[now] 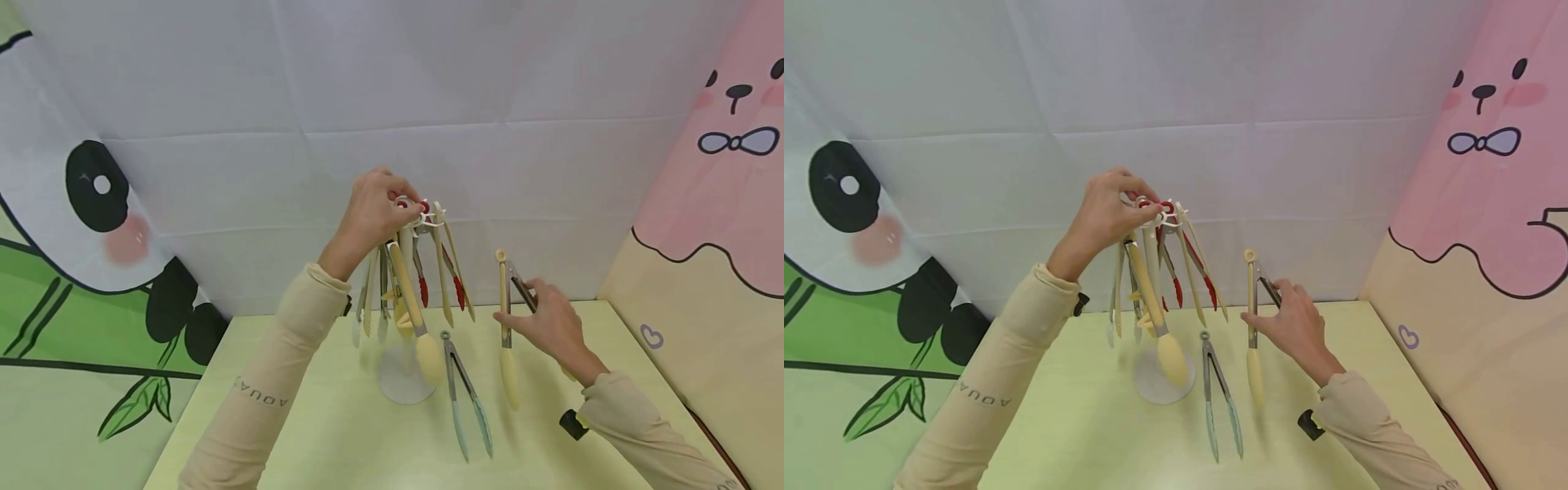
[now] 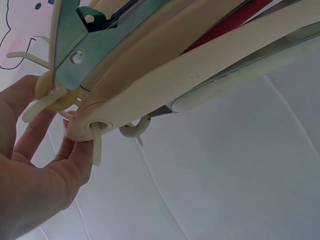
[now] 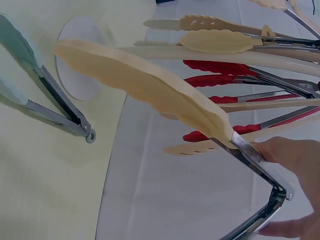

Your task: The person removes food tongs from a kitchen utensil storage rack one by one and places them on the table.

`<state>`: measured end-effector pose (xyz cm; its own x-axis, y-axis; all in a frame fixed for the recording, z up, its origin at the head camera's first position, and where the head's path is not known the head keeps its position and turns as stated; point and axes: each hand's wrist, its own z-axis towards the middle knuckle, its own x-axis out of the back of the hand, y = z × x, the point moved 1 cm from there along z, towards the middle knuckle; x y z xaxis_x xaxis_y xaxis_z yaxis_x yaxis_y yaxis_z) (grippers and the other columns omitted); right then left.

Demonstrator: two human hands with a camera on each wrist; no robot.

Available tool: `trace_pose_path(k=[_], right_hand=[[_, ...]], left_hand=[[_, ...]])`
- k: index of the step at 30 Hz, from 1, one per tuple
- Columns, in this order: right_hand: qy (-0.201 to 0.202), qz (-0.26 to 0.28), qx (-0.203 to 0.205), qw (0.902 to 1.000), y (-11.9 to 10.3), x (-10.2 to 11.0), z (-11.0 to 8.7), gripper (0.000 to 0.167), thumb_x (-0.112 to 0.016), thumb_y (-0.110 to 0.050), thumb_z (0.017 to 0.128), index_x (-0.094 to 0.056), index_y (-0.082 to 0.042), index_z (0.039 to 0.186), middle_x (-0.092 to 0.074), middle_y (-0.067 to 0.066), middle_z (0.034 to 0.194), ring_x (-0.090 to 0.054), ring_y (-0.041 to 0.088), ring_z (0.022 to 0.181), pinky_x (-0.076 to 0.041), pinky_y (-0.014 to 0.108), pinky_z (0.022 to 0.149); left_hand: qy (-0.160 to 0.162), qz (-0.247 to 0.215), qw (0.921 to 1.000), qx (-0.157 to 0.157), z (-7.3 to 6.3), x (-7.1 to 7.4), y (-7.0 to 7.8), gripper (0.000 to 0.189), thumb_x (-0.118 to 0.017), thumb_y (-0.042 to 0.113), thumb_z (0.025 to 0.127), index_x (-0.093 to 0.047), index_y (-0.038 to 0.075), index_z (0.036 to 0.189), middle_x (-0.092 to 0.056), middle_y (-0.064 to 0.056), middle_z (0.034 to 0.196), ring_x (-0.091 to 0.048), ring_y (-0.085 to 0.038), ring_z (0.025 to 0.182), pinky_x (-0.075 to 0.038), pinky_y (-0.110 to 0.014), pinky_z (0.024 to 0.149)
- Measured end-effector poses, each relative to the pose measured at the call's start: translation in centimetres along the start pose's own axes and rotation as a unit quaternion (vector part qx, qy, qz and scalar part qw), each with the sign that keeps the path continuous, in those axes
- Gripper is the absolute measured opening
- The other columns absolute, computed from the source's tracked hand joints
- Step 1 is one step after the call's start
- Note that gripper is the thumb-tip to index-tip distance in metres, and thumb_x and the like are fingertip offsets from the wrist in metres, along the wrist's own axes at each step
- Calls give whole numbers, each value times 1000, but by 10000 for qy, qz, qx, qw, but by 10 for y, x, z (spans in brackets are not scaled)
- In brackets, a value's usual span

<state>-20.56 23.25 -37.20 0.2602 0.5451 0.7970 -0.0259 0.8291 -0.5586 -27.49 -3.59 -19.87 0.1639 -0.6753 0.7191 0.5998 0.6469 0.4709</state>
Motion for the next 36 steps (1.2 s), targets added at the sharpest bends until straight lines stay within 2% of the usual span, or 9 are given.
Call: trace_pose_path(k=[4, 11, 17, 25, 36], right_hand=[[-159, -50, -45, 9999, 2, -5, -1, 79, -73, -56, 72, -48, -4, 126, -55, 18, 99, -53, 30, 78, -39, 35, 54], [-344, -153, -181, 9991, 8, -14, -2, 81, -72, -55, 74, -46, -2, 129, -55, 18, 103, -53, 30, 80, -39, 35, 53], [-457, -190, -301, 9983, 10, -22, -3, 80, -73, -55, 73, -47, -3, 127, -56, 18, 104, -52, 28, 76, -37, 33, 51], [-630, -291, -420, 9967, 16, -37, -1, 78, -73, -55, 73, -48, -3, 126, -57, 21, 110, -55, 29, 82, -39, 35, 52], [-877, -285, -574, 9941, 27, -57, 1, 75, -74, -52, 72, -50, 1, 120, -56, 14, 91, -50, 25, 70, -37, 37, 53]], left_hand=[[25, -76, 9999, -97, -2, -1, -1, 9, -69, 14, 83, -75, 7, 83, -59, -13, 90, -50, -23, 85, -43, -31, 73], [185, 19, 9995, -265, -4, -3, 2, 9, -67, 9, 83, -75, 4, 85, -60, -13, 91, -49, -24, 83, -40, -31, 71], [264, 122, 9994, -198, -4, -2, 3, 9, -68, 10, 83, -75, 4, 87, -62, -10, 91, -52, -26, 86, -41, -33, 74], [377, 154, 9989, -250, -5, -2, 2, 10, -67, 11, 83, -75, 4, 87, -63, -11, 88, -52, -24, 83, -41, -33, 73], [491, -6, 9980, -403, -3, -3, -3, 8, -69, 9, 81, -74, 4, 83, -64, -11, 86, -54, -24, 83, -43, -33, 75]])
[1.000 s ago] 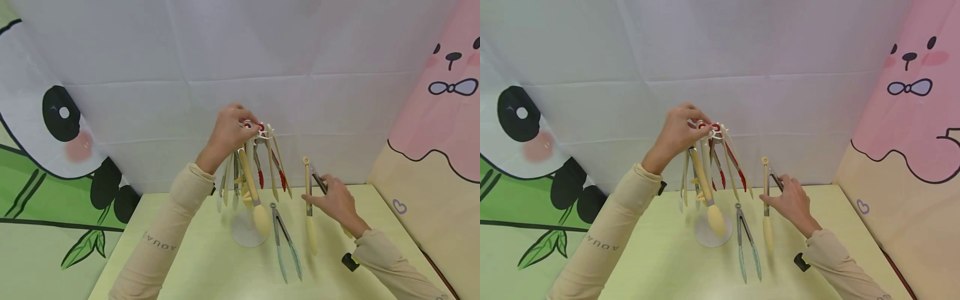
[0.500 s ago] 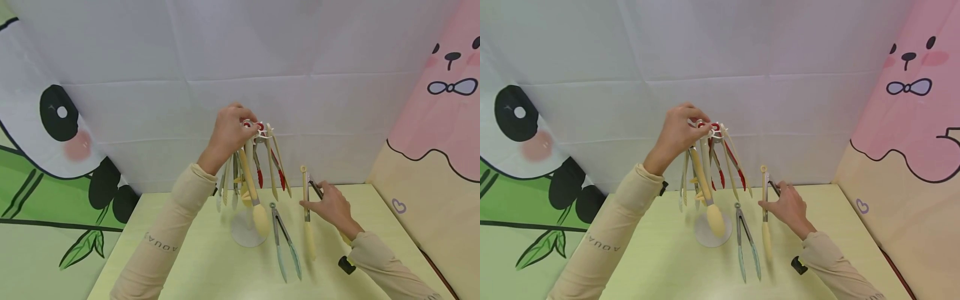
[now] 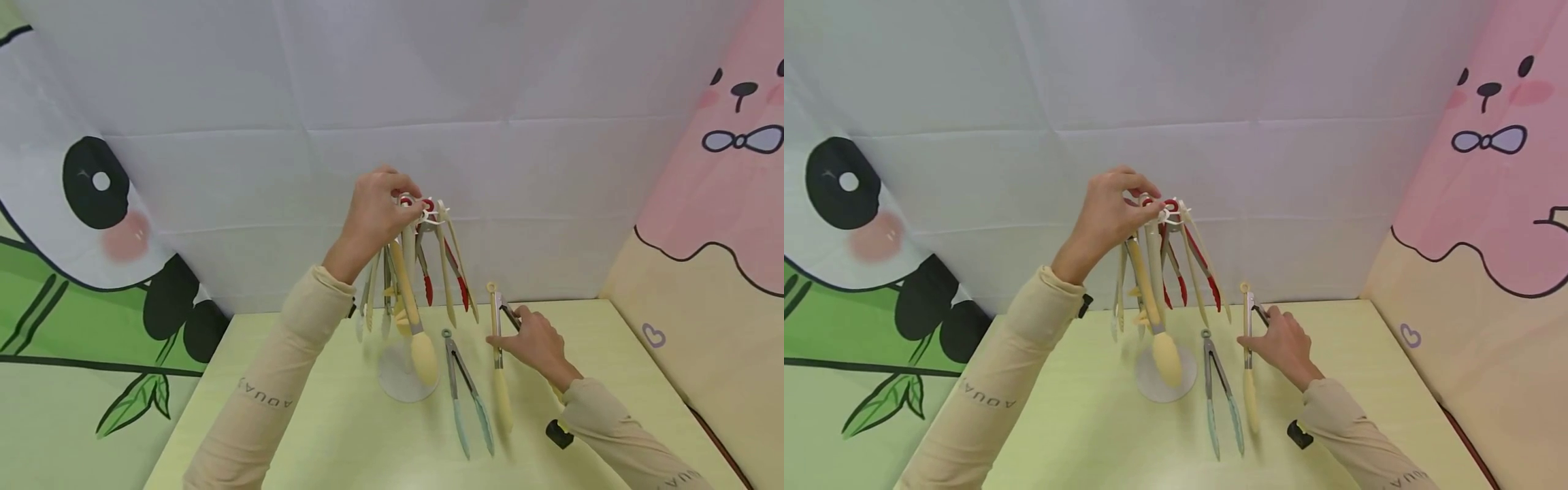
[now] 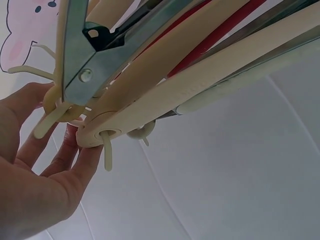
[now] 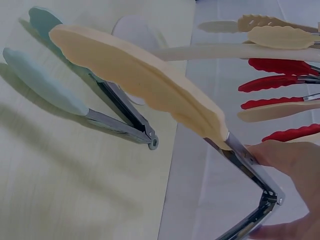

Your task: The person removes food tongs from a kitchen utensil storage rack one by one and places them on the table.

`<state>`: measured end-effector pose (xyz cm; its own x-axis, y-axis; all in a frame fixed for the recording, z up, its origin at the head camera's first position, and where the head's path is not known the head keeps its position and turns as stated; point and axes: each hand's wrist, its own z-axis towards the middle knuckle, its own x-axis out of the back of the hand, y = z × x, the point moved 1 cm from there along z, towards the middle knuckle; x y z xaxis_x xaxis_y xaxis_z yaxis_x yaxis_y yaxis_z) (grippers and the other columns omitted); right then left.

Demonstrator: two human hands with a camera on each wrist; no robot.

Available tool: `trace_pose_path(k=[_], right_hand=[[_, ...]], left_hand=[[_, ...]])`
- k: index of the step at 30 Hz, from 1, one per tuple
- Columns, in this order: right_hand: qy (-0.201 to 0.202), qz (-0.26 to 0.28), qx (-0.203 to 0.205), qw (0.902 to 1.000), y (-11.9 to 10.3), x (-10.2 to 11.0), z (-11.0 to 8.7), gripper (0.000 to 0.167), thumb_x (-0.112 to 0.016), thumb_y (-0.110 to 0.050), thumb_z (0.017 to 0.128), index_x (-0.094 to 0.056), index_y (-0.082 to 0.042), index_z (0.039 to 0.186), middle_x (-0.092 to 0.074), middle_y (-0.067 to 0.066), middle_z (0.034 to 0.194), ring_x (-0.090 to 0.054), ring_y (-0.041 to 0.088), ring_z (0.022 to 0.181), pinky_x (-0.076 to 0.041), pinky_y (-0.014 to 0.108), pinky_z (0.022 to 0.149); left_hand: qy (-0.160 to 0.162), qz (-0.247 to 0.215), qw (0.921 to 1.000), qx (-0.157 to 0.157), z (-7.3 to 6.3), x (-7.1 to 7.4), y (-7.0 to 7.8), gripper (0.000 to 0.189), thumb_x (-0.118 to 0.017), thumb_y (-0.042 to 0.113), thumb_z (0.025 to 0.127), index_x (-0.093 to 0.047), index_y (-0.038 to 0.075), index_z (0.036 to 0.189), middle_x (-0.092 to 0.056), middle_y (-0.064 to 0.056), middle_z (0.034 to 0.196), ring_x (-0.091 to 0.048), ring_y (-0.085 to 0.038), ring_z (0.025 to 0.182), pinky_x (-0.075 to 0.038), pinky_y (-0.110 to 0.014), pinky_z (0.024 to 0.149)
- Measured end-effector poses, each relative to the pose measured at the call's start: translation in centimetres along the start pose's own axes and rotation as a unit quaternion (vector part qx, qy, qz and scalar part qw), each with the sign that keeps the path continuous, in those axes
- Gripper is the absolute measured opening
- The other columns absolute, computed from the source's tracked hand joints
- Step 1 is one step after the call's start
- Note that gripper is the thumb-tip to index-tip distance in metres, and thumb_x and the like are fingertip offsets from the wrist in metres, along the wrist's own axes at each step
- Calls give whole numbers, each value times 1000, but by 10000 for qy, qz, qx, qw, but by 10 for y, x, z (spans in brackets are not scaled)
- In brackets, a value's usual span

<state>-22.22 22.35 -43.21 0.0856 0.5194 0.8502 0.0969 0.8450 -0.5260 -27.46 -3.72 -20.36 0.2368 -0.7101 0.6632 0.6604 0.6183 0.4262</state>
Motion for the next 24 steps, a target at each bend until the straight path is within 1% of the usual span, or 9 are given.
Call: trace_pose_path(k=[6, 15, 19, 24], right_hand=[[-75, -22, -24, 10000, 4, -7, 2, 73, -74, -50, 73, -50, 2, 118, -54, 12, 86, -48, 24, 67, -36, 36, 53], [-201, -92, -50, 9997, 8, -19, 0, 74, -75, -48, 72, -50, 4, 119, -56, 16, 91, -50, 26, 70, -38, 39, 56], [-257, -98, -117, 9996, 11, -23, -1, 72, -76, -48, 72, -51, 4, 115, -54, 14, 85, -48, 25, 67, -36, 37, 54], [-295, -122, -168, 9993, 15, -30, 2, 64, -76, -48, 72, -52, 2, 104, -50, 10, 78, -45, 23, 64, -33, 35, 52]], left_hand=[[26, -103, 9999, -36, 0, 1, 0, 7, -69, 8, 81, -74, 4, 83, -64, -11, 86, -55, -25, 83, -44, -32, 75], [63, -255, 9996, -142, -2, 2, -2, 7, -69, 7, 80, -74, 3, 82, -63, -11, 84, -54, -24, 82, -44, -31, 71], [148, -345, 9989, -272, -2, 1, -4, 6, -68, 6, 79, -74, 3, 80, -63, -12, 82, -54, -23, 80, -44, -30, 69], [216, -405, 9982, -394, -2, 1, -5, 6, -68, 6, 77, -73, 3, 79, -63, -11, 80, -54, -23, 79, -43, -30, 69]])
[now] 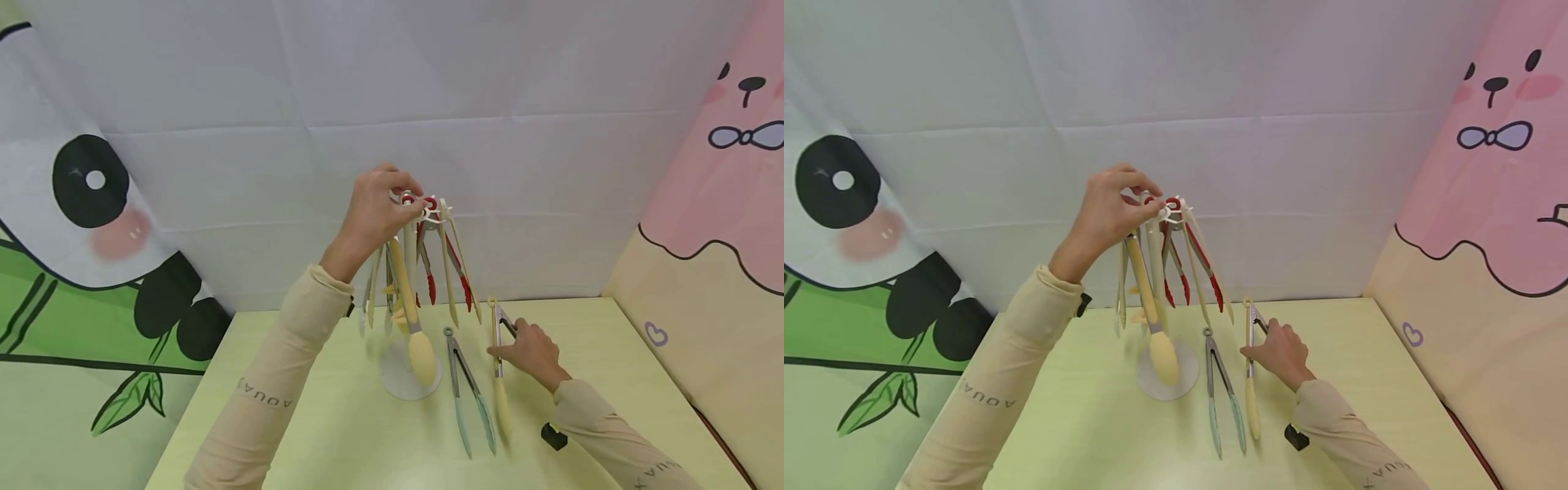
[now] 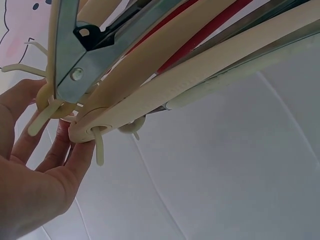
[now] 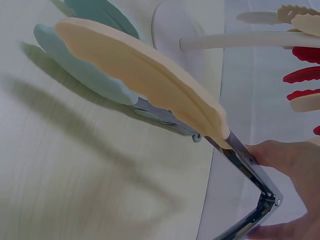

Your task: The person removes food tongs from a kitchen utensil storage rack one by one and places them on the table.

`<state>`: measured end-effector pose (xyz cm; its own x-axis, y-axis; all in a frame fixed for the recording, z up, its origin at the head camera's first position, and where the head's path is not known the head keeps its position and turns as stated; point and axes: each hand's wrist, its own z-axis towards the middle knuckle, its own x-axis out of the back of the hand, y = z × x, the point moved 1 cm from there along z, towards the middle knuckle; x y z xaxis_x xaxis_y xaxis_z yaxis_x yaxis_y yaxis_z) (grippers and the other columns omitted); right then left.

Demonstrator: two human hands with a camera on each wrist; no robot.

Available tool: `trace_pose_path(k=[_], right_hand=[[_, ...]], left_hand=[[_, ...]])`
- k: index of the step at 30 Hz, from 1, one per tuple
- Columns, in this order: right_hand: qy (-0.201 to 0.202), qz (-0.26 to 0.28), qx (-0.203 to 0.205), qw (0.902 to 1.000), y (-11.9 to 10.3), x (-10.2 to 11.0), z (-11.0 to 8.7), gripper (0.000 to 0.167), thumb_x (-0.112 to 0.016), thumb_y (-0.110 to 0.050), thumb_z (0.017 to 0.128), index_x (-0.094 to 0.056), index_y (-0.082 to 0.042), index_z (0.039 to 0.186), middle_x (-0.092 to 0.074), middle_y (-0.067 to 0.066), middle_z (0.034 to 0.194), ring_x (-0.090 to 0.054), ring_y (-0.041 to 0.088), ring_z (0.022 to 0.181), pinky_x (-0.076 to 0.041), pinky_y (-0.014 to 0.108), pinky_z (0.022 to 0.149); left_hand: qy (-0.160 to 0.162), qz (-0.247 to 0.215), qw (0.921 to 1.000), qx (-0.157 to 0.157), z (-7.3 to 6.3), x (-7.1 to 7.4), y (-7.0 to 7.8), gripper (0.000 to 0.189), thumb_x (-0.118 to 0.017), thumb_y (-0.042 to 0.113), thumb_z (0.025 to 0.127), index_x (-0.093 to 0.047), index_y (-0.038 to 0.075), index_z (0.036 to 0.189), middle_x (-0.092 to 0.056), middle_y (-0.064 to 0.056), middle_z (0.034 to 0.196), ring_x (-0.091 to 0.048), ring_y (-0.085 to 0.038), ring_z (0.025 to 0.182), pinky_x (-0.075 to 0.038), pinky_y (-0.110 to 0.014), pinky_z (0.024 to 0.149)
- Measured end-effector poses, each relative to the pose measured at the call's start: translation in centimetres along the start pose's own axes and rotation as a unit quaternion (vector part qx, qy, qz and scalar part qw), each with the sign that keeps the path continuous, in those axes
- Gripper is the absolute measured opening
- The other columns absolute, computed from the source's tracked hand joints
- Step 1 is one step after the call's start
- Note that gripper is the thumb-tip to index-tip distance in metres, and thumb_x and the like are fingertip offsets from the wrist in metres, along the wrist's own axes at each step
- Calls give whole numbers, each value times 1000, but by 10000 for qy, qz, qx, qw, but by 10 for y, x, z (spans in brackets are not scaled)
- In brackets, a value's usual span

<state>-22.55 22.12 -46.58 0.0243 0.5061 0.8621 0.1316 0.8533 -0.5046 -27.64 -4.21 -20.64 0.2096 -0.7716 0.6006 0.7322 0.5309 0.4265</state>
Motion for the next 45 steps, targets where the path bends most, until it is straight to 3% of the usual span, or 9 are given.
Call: trace_pose_path(k=[6, 14, 19, 30, 45], right_hand=[[-91, -110, -50, 9999, 3, -8, 2, 62, -76, -48, 72, -52, 2, 100, -49, 10, 76, -46, 23, 63, -34, 35, 51], [-380, -244, -105, 9989, 8, -14, 3, 74, -76, -48, 71, -53, 9, 110, -58, 16, 84, -55, 27, 68, -42, 41, 55], [-582, -293, -177, 9977, 13, -18, 4, 75, -76, -47, 71, -52, 11, 112, -58, 14, 82, -54, 26, 66, -41, 38, 52], [-701, -433, -282, 9962, 24, -33, 6, 58, -77, -46, 70, -53, 3, 90, -52, 9, 70, -46, 22, 61, -36, 35, 50], [-753, -558, -305, 9951, 23, -48, 12, 51, -76, -44, 70, -51, -1, 80, -51, 8, 68, -48, 22, 60, -37, 35, 51]], left_hand=[[-46, 5, 10000, 26, 0, 1, 0, 6, -68, 6, 78, -73, 3, 79, -63, -12, 81, -55, -23, 79, -43, -30, 70], [-162, -24, 9997, 187, -1, 1, -1, 6, -69, 8, 79, -73, 4, 80, -63, -10, 83, -56, -22, 81, -46, -30, 71], [-227, -58, 9996, 183, -1, 1, -1, 6, -70, 9, 80, -73, 4, 80, -63, -11, 85, -56, -22, 81, -47, -30, 71], [-453, -49, 9985, 305, -1, 3, -2, 7, -71, 11, 82, -73, 5, 83, -61, -7, 86, -55, -22, 83, -48, -28, 73], [-573, -122, 9978, 318, 0, 8, -6, 7, -73, 12, 80, -73, 6, 82, -60, -6, 85, -55, -20, 83, -48, -27, 74]])
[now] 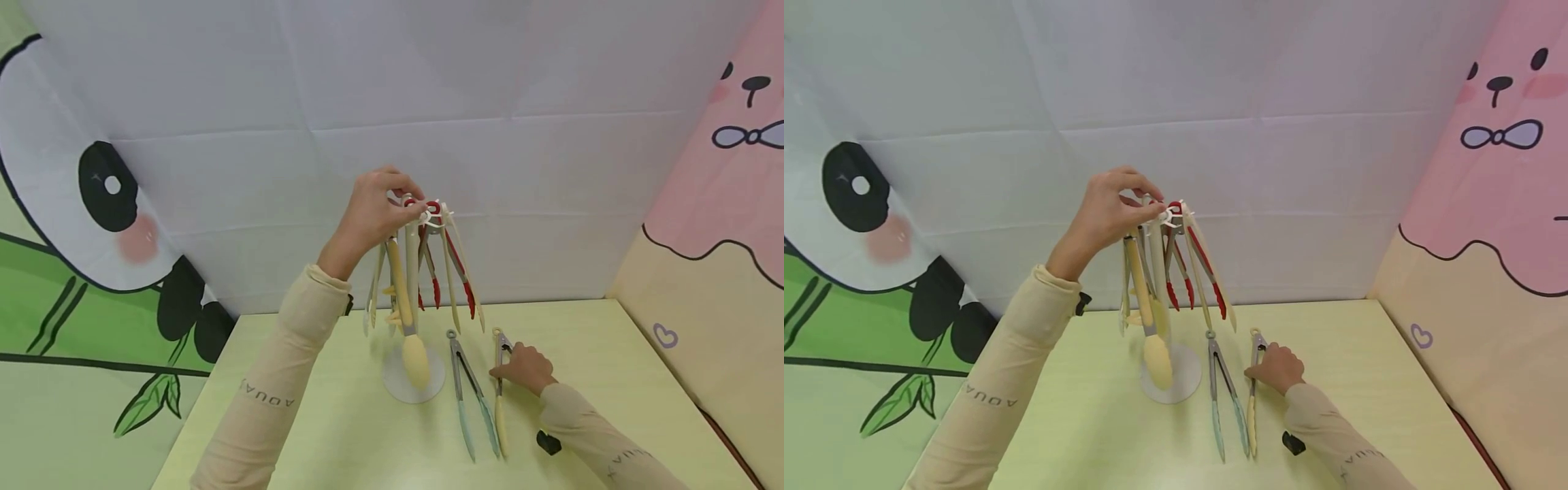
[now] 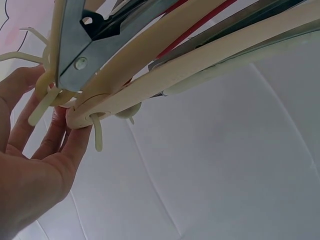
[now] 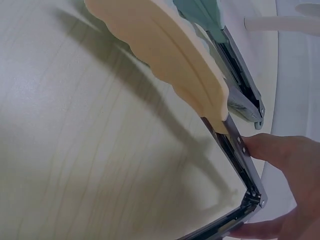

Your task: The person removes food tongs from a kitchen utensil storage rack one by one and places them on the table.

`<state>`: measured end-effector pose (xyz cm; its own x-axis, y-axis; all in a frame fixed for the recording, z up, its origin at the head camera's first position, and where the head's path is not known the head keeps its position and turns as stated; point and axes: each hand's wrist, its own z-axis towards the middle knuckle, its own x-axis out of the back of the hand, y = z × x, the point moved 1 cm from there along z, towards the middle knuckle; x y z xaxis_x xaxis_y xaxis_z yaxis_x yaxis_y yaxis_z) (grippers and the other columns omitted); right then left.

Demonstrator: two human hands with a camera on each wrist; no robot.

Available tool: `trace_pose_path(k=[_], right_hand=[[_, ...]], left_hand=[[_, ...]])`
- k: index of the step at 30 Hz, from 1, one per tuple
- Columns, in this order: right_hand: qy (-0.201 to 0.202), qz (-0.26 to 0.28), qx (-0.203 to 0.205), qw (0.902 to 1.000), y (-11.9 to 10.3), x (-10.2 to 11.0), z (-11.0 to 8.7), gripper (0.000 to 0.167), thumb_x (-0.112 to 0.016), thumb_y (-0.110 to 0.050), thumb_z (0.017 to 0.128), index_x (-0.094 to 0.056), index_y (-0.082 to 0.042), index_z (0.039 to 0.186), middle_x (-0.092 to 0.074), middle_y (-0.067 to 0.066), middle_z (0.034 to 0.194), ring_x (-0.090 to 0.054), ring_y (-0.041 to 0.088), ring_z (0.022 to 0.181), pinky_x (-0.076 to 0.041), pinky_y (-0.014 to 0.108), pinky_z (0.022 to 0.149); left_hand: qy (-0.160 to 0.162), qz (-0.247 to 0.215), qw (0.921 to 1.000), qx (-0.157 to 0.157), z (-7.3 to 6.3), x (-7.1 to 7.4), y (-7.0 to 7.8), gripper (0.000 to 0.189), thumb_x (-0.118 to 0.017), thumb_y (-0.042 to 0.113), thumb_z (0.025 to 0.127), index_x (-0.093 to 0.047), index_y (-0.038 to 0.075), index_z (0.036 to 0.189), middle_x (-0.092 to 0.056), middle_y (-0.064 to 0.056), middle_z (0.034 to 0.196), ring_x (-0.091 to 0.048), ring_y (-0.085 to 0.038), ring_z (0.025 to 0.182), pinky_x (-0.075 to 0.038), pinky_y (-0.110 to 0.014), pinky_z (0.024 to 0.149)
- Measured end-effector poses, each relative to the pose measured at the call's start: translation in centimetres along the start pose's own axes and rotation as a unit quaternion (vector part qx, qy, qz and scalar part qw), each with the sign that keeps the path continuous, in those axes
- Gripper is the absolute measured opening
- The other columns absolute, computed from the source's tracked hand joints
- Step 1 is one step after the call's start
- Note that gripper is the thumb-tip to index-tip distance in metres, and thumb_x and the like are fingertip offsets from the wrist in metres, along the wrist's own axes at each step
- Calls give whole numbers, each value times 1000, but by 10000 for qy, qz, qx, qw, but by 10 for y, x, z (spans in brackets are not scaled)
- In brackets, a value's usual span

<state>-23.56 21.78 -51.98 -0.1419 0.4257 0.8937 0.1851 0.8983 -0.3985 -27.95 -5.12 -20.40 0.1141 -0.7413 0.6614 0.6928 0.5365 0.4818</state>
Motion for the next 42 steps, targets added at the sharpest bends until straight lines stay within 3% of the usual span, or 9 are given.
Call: trace_pose_path(k=[27, 42], right_hand=[[51, -360, -19, 9993, 2, -12, 6, 46, -74, -44, 72, -49, -5, 68, -48, 6, 62, -45, 20, 56, -32, 32, 48], [131, -288, 25, 9995, -1, -14, 7, 44, -74, -41, 73, -49, -5, 67, -47, 5, 61, -44, 19, 54, -30, 31, 47]], left_hand=[[-106, 47, 9999, 17, -3, 3, 5, 9, -71, 13, 83, -73, 5, 86, -59, -6, 90, -53, -19, 84, -52, -24, 73], [-100, 16, 9999, 8, -5, 4, 6, 8, -71, 13, 83, -73, 5, 85, -59, -7, 90, -53, -20, 84, -52, -24, 73]])
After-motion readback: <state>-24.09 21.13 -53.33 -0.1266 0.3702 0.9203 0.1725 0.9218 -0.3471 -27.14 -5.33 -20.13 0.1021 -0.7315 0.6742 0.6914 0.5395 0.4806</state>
